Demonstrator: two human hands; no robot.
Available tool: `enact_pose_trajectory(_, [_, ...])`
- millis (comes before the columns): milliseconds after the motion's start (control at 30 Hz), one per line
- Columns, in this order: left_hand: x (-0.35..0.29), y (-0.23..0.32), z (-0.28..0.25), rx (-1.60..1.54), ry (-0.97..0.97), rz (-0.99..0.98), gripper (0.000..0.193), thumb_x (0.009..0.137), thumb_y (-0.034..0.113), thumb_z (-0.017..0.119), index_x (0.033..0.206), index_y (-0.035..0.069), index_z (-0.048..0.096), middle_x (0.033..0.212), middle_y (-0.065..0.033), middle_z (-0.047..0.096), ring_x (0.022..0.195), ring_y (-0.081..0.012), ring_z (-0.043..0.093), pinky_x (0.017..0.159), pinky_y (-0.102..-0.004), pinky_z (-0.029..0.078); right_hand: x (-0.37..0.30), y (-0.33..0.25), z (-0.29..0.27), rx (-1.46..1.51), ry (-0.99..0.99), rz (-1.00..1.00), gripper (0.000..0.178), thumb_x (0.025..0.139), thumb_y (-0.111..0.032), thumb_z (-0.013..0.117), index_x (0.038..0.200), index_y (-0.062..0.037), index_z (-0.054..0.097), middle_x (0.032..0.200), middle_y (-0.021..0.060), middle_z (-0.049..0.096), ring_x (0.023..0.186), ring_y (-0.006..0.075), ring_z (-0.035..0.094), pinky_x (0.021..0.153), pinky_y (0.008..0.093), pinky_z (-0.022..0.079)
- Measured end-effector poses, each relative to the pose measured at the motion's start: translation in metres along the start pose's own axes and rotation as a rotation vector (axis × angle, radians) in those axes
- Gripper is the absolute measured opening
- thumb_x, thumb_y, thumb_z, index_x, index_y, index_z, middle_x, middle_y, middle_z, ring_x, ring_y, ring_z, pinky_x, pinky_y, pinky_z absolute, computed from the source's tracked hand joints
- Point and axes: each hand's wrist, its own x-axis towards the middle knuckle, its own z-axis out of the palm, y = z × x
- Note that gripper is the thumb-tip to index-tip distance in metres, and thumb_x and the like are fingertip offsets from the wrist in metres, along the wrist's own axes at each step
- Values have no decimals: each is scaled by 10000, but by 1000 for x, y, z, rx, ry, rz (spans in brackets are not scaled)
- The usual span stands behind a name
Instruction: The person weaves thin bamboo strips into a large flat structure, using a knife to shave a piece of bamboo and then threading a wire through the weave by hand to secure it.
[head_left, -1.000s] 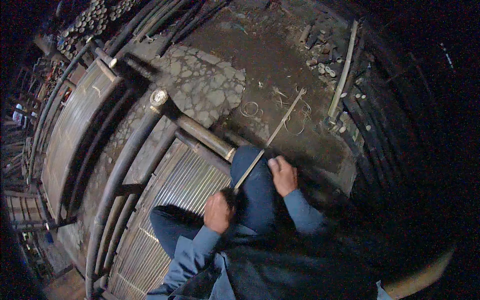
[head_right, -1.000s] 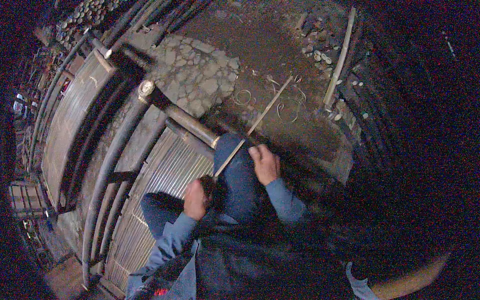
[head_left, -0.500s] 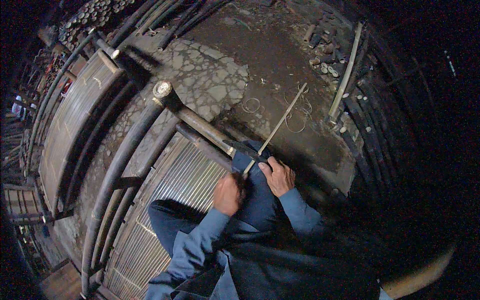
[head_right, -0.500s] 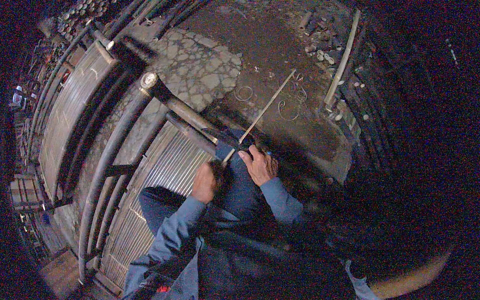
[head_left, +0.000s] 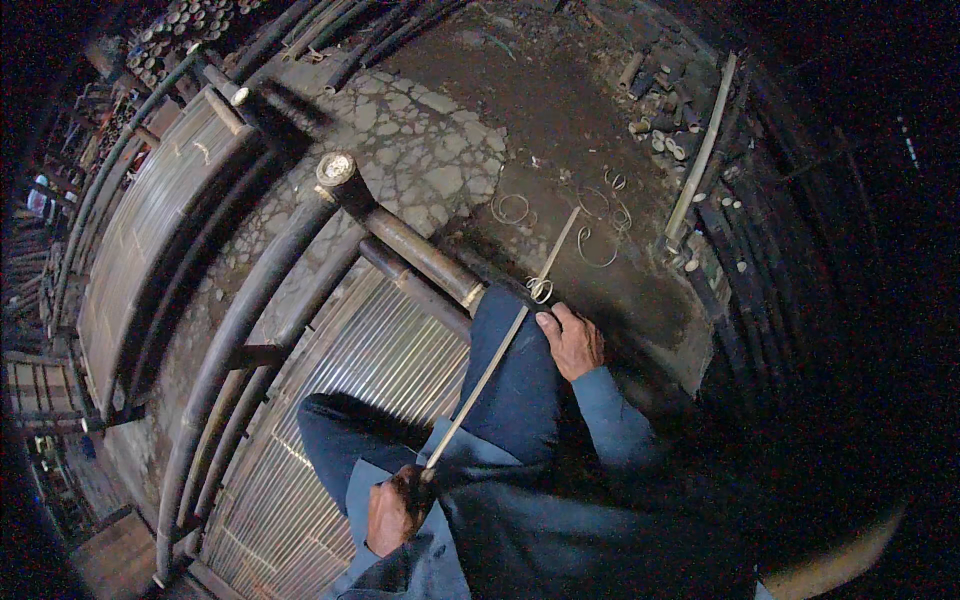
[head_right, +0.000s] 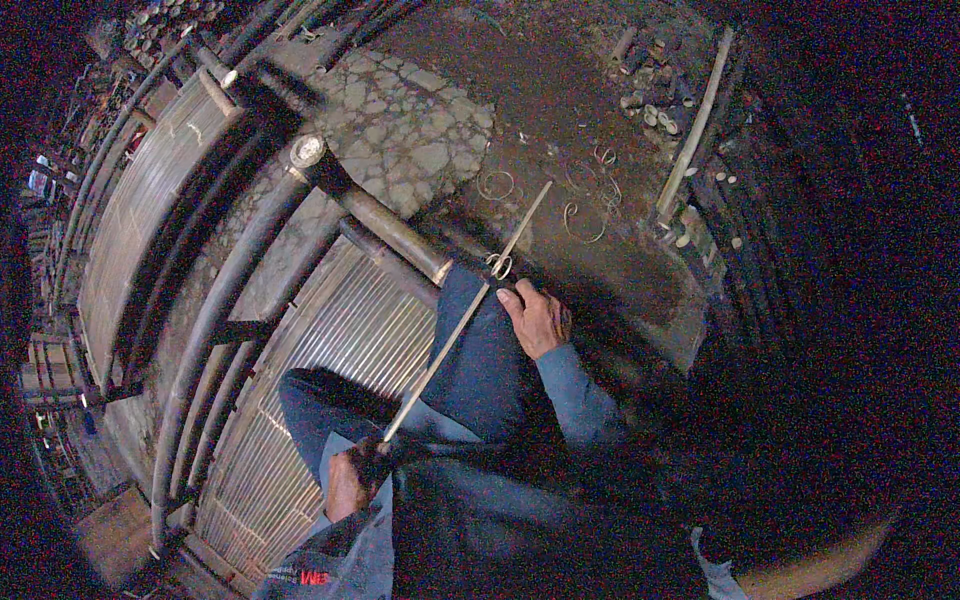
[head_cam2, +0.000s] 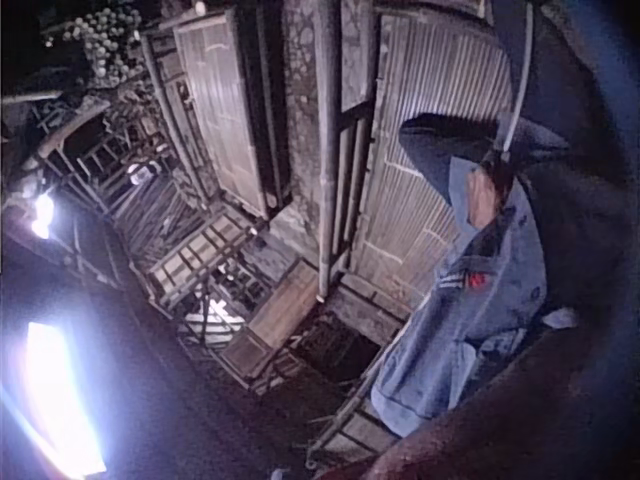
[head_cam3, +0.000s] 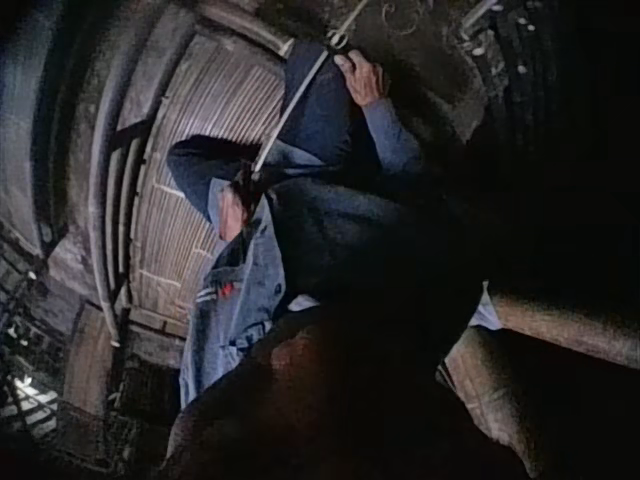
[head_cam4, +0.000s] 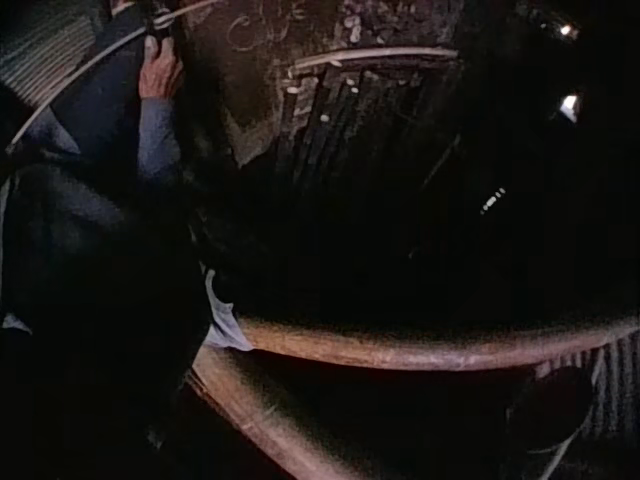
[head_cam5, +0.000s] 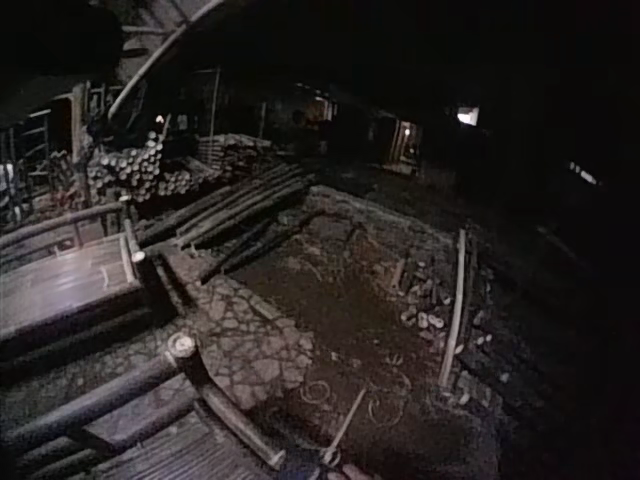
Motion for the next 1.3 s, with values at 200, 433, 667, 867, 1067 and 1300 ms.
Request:
enact_pose_trajectory(200, [9,5,-3,73,14,-2,248,884,256,681,915,11,701,737,-250,650,663,-387,667,598,-438,477,2,6,-5,105,-48,-104,373,943,-418,588,931,-46,569,858,258,635,825,489,602,666,535,456])
enact_pose_trajectory(433, [12,27,-10,56,-11,-26,228,879,278,648,858,50,652,747,-228,650,728,-475,619,633,-525,462,9,18,-10,5,28,-135,463,931,-510,556,914,-48,584,844,260,635,831,482,615,706,535,492])
enact_pose_trajectory(667, [11,8,-15,147,-87,-118,298,873,348,652,925,56,683,749,-230,659,746,-462,635,647,-514,479,97,77,-38,-35,69,49,469,954,-519,511,991,-73,652,908,276,637,892,494,592,767,545,470])
enact_pose_trajectory(867, [-1,-24,-11,-197,-84,-181,314,902,332,645,1039,52,682,901,-290,646,858,-462,627,727,-501,484,160,203,-31,246,413,328,741,898,-706,474,850,15,634,772,188,651,738,380,629,698,511,470])
enact_pose_trajectory(1067, [126,10,51,-150,-5,192,341,943,271,623,988,-65,655,826,-315,613,780,-414,641,692,-455,474,80,95,12,165,321,239,643,972,-566,465,941,42,671,933,289,657,920,455,628,808,497,476])
enact_pose_trajectory(1300, [207,82,72,-723,-376,-83,326,944,289,640,778,9,667,616,-21,590,505,-154,506,483,-324,401,-16,-7,-1,-66,46,-123,459,923,-518,565,940,-60,584,1011,224,643,916,492,604,752,565,483])
